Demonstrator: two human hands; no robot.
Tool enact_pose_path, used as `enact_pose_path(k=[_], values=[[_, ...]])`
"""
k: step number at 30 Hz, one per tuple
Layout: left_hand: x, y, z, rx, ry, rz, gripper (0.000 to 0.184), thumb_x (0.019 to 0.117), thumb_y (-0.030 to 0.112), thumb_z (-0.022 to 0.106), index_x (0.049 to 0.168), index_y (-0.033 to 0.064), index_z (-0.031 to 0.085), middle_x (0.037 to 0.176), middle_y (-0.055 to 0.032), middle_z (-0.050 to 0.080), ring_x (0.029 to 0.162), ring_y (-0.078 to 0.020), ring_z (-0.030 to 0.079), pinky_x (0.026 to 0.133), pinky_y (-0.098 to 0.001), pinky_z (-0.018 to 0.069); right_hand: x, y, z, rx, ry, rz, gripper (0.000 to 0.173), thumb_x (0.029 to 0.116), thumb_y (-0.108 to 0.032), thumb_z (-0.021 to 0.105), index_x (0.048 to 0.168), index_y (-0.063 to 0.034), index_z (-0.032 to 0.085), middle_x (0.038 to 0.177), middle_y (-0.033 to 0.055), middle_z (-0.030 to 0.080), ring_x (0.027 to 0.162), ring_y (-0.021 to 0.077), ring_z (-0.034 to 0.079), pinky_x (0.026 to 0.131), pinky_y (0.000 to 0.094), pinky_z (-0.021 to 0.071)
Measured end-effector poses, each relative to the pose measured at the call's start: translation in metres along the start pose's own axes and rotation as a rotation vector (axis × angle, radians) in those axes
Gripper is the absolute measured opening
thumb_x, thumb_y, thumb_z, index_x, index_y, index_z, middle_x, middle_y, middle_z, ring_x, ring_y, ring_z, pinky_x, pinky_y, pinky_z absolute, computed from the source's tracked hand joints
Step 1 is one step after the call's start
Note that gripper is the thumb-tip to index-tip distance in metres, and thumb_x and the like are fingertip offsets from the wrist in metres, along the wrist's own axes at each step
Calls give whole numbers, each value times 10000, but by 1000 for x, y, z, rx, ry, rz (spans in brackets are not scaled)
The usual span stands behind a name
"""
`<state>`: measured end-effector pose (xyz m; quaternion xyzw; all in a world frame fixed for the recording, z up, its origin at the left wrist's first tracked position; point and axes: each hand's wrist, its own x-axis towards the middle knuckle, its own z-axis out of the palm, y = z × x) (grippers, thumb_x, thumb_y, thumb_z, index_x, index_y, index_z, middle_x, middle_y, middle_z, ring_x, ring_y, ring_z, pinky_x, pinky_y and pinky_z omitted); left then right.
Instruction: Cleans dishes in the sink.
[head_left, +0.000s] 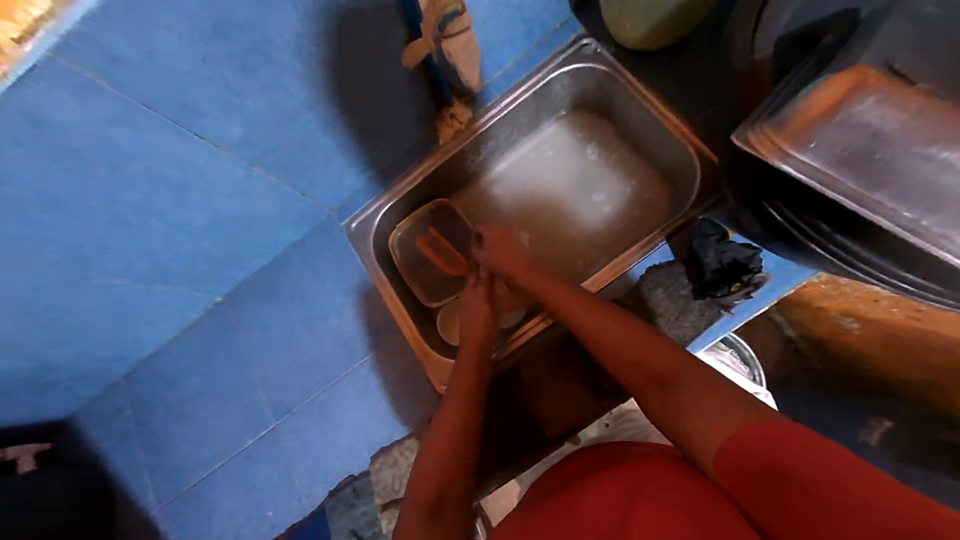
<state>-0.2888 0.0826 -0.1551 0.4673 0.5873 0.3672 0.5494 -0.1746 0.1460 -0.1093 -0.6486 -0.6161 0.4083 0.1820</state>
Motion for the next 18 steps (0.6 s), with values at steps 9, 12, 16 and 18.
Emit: enact_pose_path(k=[9,12,16,18], values=[[33,30,-21,-428,253,138,389,1132,226,346,1420,-13,453,1304,-153,593,1165,-196,618,1018,-409,530,-14,44,60,765,88,340,612,1126,-472,274,1441,0,501,1260,264,633,1066,368,667,894,528,565],[46,40,-24,-533,179,148,374,1135,228,328,1421,11,431,1303,-149,592,1169,-226,622,998,-453,544,-20,47,70,515,-104,201,489,1114,-346,431,1399,33,551,1315,285,624,1221,404,615,1057,579,470],[56,56,-18,-649,130,59,371,1124,241,379,1430,38,436,1318,-166,597,1174,-274,625,976,-492,549,-18,56,46,401,-57,88,356,1034,-281,605,1263,-14,665,1197,228,690,1114,363,668,981,581,522],[57,65,-16,-656,97,28,355,1121,242,384,1399,41,473,1287,-148,609,1141,-253,634,958,-465,554,-34,32,-5,523,131,84,320,1050,-133,564,1311,44,616,1249,243,664,1158,333,643,1015,516,497]])
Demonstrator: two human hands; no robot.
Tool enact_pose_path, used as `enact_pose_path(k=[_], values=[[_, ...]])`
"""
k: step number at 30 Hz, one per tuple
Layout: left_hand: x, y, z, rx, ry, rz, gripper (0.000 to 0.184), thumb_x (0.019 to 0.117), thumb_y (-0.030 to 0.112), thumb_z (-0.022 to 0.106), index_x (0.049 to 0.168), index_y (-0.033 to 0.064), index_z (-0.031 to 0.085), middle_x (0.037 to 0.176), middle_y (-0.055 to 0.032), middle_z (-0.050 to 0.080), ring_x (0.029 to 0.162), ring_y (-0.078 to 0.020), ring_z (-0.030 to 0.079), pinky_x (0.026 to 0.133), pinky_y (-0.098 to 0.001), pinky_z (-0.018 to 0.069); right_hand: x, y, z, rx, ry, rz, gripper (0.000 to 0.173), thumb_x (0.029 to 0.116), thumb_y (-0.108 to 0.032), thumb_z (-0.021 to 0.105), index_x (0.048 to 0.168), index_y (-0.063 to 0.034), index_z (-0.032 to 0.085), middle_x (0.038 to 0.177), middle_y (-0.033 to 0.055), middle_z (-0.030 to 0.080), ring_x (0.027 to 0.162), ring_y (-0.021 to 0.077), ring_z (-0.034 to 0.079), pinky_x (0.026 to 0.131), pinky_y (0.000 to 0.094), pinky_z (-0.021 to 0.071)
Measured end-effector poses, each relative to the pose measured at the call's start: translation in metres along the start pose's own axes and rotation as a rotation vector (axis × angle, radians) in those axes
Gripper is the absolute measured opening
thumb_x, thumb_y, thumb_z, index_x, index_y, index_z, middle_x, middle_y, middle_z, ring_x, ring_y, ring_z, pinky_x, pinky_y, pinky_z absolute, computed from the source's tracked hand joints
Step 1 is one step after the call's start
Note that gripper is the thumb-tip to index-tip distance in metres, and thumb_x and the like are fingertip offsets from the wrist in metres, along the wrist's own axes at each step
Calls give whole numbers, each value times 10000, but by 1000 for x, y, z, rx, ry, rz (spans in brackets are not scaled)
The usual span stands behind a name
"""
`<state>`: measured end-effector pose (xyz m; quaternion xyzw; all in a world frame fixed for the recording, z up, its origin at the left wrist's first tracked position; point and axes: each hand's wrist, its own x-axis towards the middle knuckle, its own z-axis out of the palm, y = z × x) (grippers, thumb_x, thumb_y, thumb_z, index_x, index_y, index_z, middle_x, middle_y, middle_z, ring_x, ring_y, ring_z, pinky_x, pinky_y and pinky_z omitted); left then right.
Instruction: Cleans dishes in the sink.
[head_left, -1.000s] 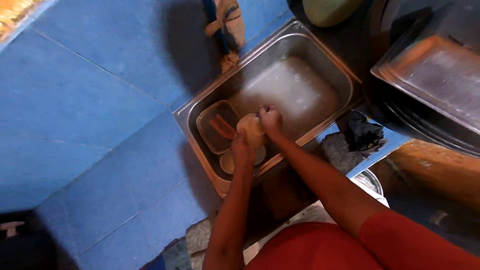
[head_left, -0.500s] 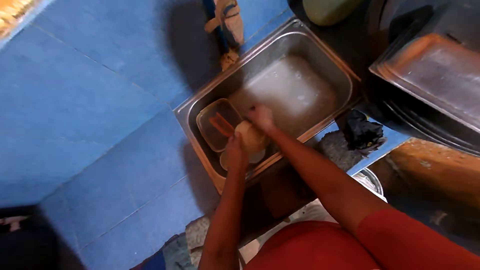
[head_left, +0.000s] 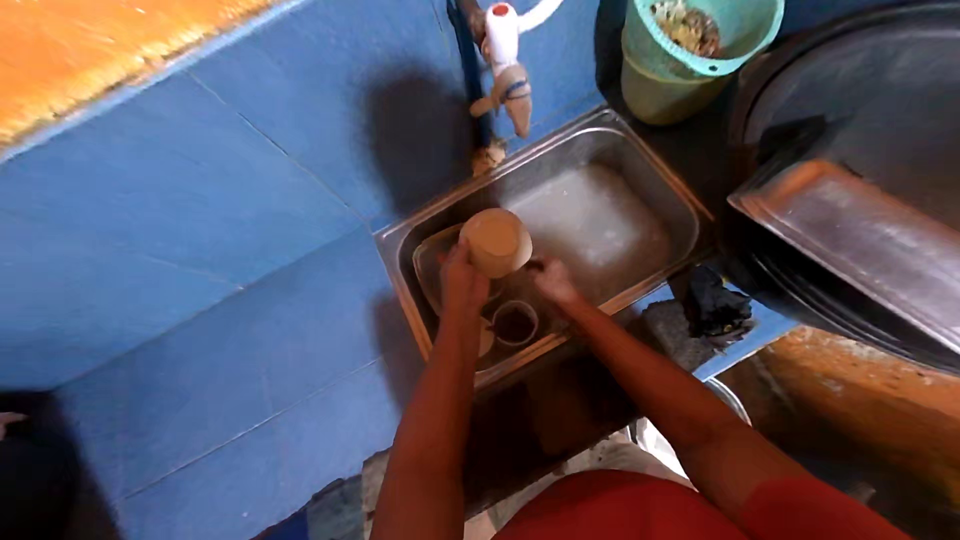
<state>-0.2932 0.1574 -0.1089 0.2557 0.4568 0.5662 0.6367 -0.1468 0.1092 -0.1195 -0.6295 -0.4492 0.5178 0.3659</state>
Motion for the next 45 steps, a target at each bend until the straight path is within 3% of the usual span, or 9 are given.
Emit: enact_pose_path(k=[8,11,14,20,28,33,38,41,45], values=[[6,4,42,205,-143,13,338,1109,206,429,1371,3,498,1234,-132,615,1089,-188,633,956,-392,547,40,-194,-75,294,484,-505,685,1011,-238,610,1565,23,302,1445,272,512,1291,322,561,1048,436,502],[13,4,60,369,-204,24,334,1096,203,473,1342,-14,532,1209,-146,633,1065,-188,642,947,-389,549,62,-249,-65,124,512,-387,548,926,-266,754,1328,40,542,1189,209,619,1065,271,646,885,403,568],[18,6,76,517,-234,40,319,1080,229,519,1271,-16,592,1118,-145,652,976,-181,643,889,-386,552,72,-267,-58,-235,518,-204,573,857,-352,784,1274,4,619,1358,209,534,1291,305,521,1023,409,490],[37,4,103,676,-254,29,338,1070,266,538,1241,-11,630,1139,-177,655,1014,-230,638,908,-434,538,98,-244,-78,-169,188,-495,121,925,-112,667,972,-1,664,856,101,641,774,181,642,731,369,561],[56,-4,136,674,-137,17,384,1070,293,542,1290,-18,596,1192,-191,634,1055,-244,622,927,-431,527,112,-215,-96,380,-56,-639,128,915,63,565,1030,73,619,946,140,657,874,180,668,808,334,589],[53,7,138,763,-89,135,429,1086,248,511,1405,-39,521,1320,-244,601,1173,-295,609,1013,-463,505,114,-76,-83,522,199,-351,545,1092,-344,418,1546,-42,409,1555,161,460,1399,263,473,1103,473,442],[59,11,132,757,-273,-62,378,1115,341,434,1188,-3,573,894,-64,626,732,-127,633,690,-301,579,116,4,-27,1282,-202,-200,484,1097,-494,232,1179,-189,599,986,11,689,907,131,678,782,348,592],[57,25,132,712,-302,-91,246,1101,220,473,1127,1,581,819,-27,611,687,-100,621,681,-266,573,117,27,-14,1525,-308,-136,684,1029,-659,176,1319,-171,559,1149,114,682,1035,268,677,839,506,588],[57,35,141,637,-235,-96,227,1092,269,500,975,85,564,676,37,551,516,-48,526,497,-194,486,108,42,-2,1545,-235,29,736,1023,-680,130,1284,-142,558,1070,124,694,944,250,691,783,453,604]])
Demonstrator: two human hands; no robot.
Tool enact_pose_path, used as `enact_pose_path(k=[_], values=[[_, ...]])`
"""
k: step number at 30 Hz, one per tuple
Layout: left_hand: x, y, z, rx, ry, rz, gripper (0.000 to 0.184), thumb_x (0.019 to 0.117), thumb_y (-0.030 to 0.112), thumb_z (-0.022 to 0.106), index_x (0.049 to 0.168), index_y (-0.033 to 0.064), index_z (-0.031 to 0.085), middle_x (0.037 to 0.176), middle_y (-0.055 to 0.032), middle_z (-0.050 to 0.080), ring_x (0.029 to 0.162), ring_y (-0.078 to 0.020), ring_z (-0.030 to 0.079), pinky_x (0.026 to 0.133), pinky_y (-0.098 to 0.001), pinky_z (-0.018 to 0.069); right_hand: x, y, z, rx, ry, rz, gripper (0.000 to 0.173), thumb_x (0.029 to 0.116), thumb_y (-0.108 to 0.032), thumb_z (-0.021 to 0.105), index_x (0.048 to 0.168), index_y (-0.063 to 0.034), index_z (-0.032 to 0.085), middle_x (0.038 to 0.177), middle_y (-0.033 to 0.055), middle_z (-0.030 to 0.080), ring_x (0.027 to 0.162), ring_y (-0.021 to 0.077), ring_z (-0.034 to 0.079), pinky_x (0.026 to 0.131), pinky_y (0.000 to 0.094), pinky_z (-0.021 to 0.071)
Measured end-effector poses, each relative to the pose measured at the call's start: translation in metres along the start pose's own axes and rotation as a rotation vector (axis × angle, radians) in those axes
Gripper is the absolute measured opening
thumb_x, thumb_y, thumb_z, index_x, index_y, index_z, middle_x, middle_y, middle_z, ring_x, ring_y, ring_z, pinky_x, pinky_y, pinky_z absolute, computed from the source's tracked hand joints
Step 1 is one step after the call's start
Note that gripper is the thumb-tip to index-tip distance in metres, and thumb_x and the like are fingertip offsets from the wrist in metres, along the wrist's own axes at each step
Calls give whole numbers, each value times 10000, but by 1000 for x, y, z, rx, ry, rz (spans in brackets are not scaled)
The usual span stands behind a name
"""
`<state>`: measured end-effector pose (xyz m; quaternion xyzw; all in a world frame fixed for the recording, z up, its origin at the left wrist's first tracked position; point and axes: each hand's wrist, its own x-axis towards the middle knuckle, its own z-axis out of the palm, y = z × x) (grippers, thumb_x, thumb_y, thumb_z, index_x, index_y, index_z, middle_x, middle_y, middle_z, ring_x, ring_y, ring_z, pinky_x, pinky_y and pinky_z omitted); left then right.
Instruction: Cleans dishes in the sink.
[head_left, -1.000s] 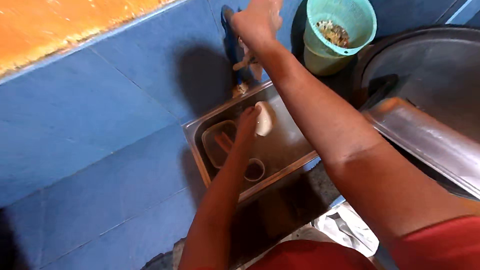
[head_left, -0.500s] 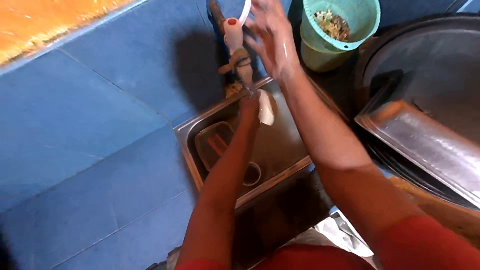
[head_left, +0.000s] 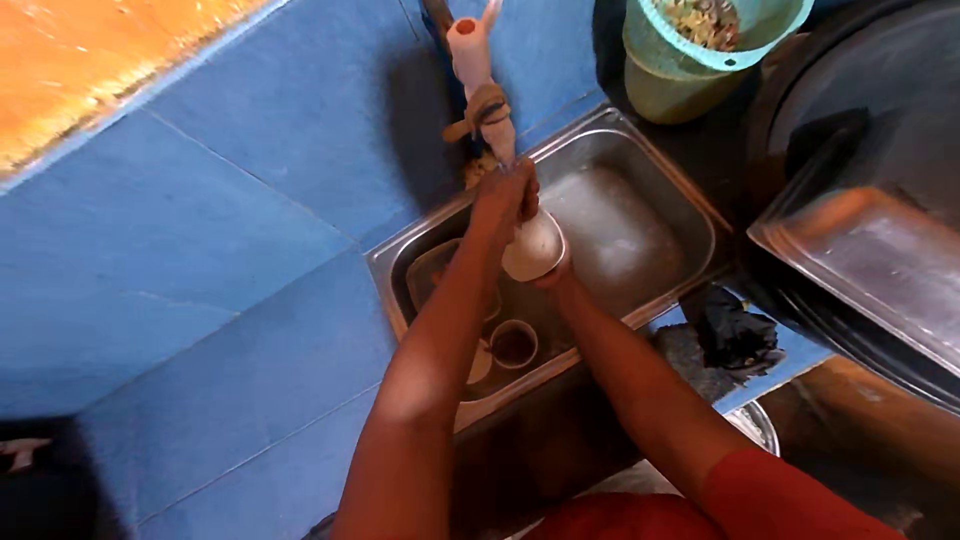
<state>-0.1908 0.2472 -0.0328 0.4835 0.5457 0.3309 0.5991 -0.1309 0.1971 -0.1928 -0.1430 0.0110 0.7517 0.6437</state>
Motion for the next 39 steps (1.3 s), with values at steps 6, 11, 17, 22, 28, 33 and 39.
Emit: enact_pose_path(k=[6,11,17,22,28,33,39], values=[[11,-4,-10,867,-78,243,382,999,277,665,1202,-46,645,1149,-226,665,1075,-337,647,973,-518,510,-10,20,-13,28,-159,-29,589,1073,-529,202,1232,-118,592,1046,92,709,959,207,691,832,412,592],[33,-38,-23,1206,-328,211,384,977,218,696,1294,5,659,1282,-266,651,1236,-438,602,1065,-631,441,-25,12,-22,-283,45,-294,329,1100,-167,295,1275,-38,542,1068,74,664,964,121,655,850,318,576],[32,-39,-7,885,-341,245,369,1093,215,497,1386,1,571,1338,-233,620,1238,-342,605,1075,-509,454,-14,-12,-30,150,232,-41,473,1093,-469,322,1347,-103,479,1211,162,629,1082,301,665,879,462,599],[34,-37,3,795,-259,295,362,1066,152,535,1369,-46,550,1325,-261,614,1237,-342,608,1081,-484,464,-25,-13,-16,72,308,-357,679,1070,-609,189,1489,-99,348,1357,161,547,1153,271,615,926,430,557],[14,-34,-9,1050,-296,262,793,892,-76,657,1597,99,340,1472,-293,513,1327,-479,532,1096,-631,427,-28,-23,-22,-420,187,-366,638,988,19,484,1570,-126,265,1333,144,551,1092,225,634,884,401,576],[7,-29,-6,1343,-287,249,352,1050,184,558,1324,-30,615,1252,-304,646,1215,-475,607,1051,-625,452,-31,-8,-15,-705,338,-242,450,1071,-177,526,1485,-50,404,1274,186,602,1055,247,662,868,427,595],[3,-21,-10,1257,-289,171,361,1082,230,501,1284,-41,627,1272,-294,638,1229,-454,603,1047,-634,447,-24,-4,-26,-1037,348,-213,599,1123,-438,307,1393,43,543,1298,262,623,1177,321,633,1015,507,526]])
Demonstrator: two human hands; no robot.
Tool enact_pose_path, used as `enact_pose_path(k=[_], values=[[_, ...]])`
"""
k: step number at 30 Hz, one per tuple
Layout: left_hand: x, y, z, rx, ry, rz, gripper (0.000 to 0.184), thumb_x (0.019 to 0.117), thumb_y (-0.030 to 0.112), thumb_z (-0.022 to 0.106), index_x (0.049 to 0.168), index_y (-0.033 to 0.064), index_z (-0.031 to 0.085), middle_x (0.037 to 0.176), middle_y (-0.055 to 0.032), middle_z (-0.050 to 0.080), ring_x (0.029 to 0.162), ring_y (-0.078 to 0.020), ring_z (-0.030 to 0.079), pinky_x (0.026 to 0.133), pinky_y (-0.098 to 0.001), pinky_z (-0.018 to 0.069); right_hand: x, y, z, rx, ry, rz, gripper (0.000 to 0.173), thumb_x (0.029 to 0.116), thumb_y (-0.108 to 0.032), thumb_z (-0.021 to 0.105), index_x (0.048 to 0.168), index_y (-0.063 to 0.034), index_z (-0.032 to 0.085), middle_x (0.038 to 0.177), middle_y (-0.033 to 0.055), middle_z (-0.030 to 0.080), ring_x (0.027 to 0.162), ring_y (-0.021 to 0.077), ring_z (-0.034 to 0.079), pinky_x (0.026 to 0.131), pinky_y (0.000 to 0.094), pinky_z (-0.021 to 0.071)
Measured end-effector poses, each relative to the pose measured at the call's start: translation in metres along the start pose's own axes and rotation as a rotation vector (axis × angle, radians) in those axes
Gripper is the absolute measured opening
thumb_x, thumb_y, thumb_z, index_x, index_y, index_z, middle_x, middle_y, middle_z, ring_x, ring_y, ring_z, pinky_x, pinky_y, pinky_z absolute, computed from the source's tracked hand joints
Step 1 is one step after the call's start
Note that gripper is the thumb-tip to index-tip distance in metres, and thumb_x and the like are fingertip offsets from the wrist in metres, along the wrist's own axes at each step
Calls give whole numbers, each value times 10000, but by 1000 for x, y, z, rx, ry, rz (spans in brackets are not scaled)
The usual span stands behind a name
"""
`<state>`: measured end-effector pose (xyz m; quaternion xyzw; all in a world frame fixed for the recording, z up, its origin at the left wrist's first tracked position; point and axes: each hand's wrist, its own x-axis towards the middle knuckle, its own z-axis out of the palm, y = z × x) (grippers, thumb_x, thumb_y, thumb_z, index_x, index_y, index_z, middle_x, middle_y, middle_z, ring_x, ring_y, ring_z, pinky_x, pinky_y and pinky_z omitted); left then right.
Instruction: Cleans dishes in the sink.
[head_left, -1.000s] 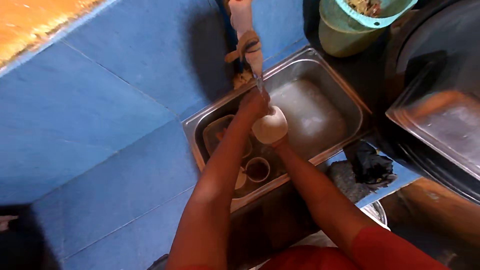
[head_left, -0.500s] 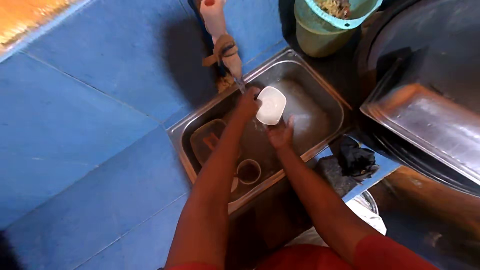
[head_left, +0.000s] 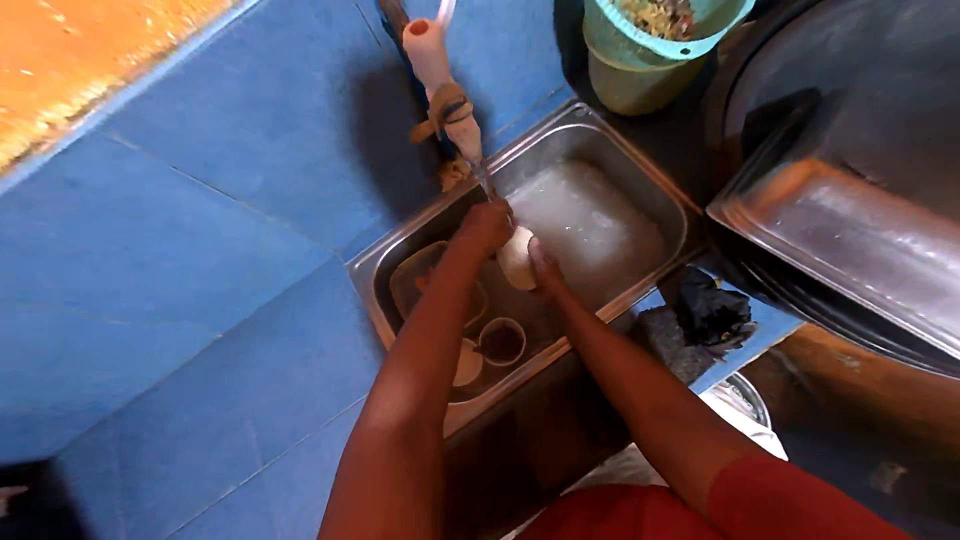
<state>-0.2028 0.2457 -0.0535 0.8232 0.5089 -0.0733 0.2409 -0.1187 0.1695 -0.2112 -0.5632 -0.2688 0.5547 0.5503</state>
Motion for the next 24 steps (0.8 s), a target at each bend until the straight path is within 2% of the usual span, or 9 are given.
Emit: enact_pose_path(k=[6,10,12,14,17,18,20,22,24], values=[[-24,12,3,161,-46,16,407,923,-1,664,1329,-4,624,1285,-310,626,1220,-505,591,1012,-680,459,-6,-5,-1,-17,-67,62,521,1132,-364,348,1354,60,556,1210,241,640,1048,269,638,922,432,539],[-47,60,13,331,-40,47,370,986,15,606,1354,-22,583,1316,-293,601,1209,-503,592,949,-663,493,4,-18,-24,-611,-69,-66,443,1126,-195,391,1460,85,470,1452,288,539,1359,401,529,1153,515,399],[-55,78,9,376,187,218,341,1006,-2,554,1343,-44,585,1319,-282,615,1175,-503,616,914,-636,518,12,-3,-41,-945,-127,-167,438,1064,-225,542,1418,33,569,1429,267,576,1344,434,540,1140,595,399],[-50,97,1,352,661,515,342,982,-22,544,1309,-43,644,1242,-248,690,1047,-452,700,814,-545,575,8,-4,-49,-1121,-164,-95,464,1060,-285,548,1457,-45,558,1479,240,540,1389,444,486,1132,647,382],[-37,164,-24,182,1021,805,329,976,-30,551,1258,19,712,1211,-157,738,1035,-305,736,846,-384,576,-11,3,-55,-1133,-162,-107,526,1031,-292,592,1462,4,533,1520,290,470,1432,495,401,1157,677,322],[-31,191,-26,102,1021,861,324,976,-14,558,1245,40,731,1202,-135,746,1045,-280,737,860,-373,580,-24,-2,-54,-1090,-127,-127,520,1030,-278,586,1440,39,542,1490,310,494,1408,496,432,1153,651,343],[-8,236,-14,22,1022,963,283,976,35,596,1198,75,767,1145,-102,768,1007,-252,746,826,-360,593,-47,-73,-56,-996,-185,233,516,1070,-207,535,1526,11,428,1597,225,400,1500,350,362,1235,487,301],[16,265,1,113,869,977,316,1009,70,551,1270,91,728,1163,-102,749,1033,-270,725,844,-375,581,-51,-108,-99,-970,-5,102,395,1023,-159,618,1370,29,584,1391,203,597,1308,240,558,1118,329,429],[31,281,5,150,681,934,328,1048,93,491,1308,73,690,1170,-124,730,1062,-286,710,873,-386,570,-28,-152,-209,-1223,-188,-219,408,1007,-324,609,1260,-5,642,1234,179,660,1190,222,619,1024,368,491]])
